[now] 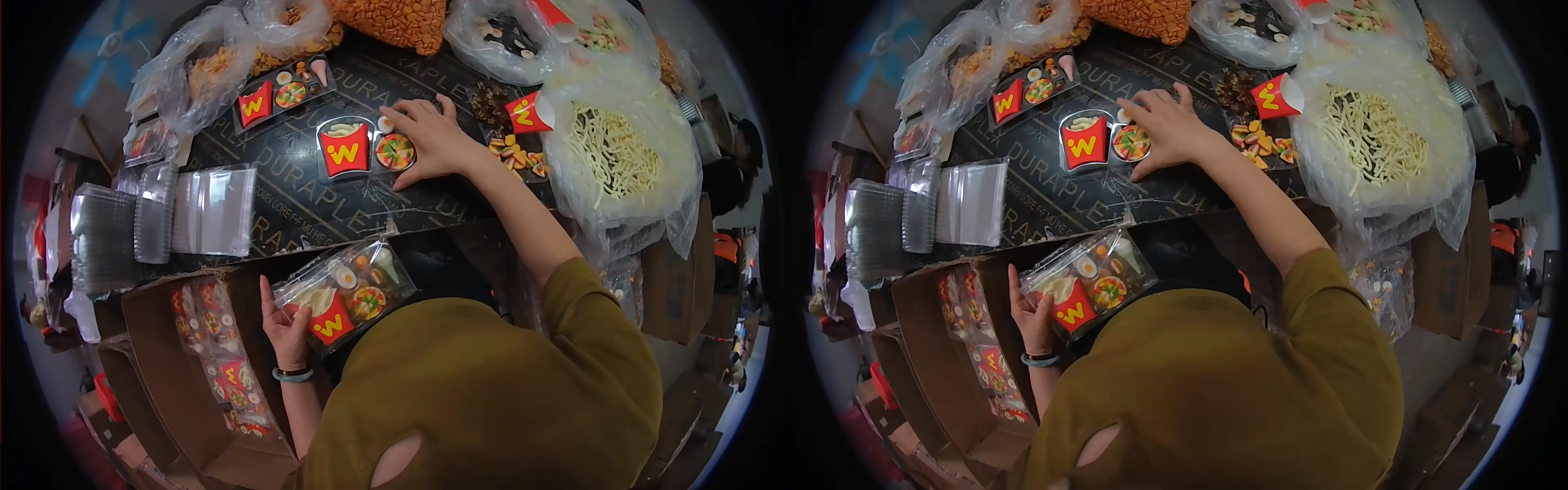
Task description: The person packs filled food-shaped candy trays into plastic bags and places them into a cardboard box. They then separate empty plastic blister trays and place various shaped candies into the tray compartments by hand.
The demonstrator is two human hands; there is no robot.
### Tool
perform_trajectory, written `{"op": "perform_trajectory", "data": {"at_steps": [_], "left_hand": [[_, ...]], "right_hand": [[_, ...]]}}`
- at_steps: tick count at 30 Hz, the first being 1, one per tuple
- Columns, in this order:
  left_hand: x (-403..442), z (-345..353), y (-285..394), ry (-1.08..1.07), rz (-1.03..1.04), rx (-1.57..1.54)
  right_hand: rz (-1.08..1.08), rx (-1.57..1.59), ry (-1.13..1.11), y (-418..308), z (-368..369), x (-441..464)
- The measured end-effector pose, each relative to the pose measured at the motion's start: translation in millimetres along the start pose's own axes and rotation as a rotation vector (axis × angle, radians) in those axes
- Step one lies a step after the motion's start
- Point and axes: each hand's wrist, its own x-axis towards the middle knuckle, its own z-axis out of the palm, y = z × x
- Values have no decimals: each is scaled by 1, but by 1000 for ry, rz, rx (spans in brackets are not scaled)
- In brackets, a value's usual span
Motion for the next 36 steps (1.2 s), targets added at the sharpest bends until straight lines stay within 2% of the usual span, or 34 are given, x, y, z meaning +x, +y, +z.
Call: {"op": "perform_trajectory", "data": {"at_steps": [2, 6, 9, 10, 11, 13, 16, 21, 24, 26, 28, 30, 33, 34, 36], "left_hand": [[-1, -10, -5, -13, 12, -8], [-1, 1, -12, -8, -41, -43], [21, 14, -35, -48, -127, 82], [28, 26, -35, -31, -59, 66], [33, 27, -33, -33, -82, 185], [34, 26, -28, 2, -9, 440], [31, 24, -18, 122, 271, 856], [44, 20, 60, 309, 501, 826], [93, -27, 98, 503, 814, 1106], [137, -71, 120, 647, 911, 1198], [182, -116, 133, 753, 794, 1365], [217, -147, 140, 730, 552, 1400], [248, -176, 142, 498, -36, 1077], [248, -173, 145, 484, -174, 1029], [256, -185, 141, 525, -155, 974]], "right_hand": [[25, 90, 60, 8, -5, -9], [105, 255, 331, 25, -10, -51], [59, 228, 278, 17, 5, -68], [41, 165, 269, 12, 7, -69], [22, 101, 264, 7, 9, -69], [-12, -38, 258, 2, 13, -69], [-1, -82, 285, -3, 20, -69], [29, -41, 225, -10, 9, -70], [-8, -142, 186, -8, 15, -70], [3, -142, 175, -9, 16, -68], [46, -141, 154, -13, 12, -69], [75, -56, 206, -15, 9, -72], [110, 10, 298, -12, 10, -80], [122, 25, 314, -12, 7, -83], [130, 55, 341, -13, 4, -88]]}}
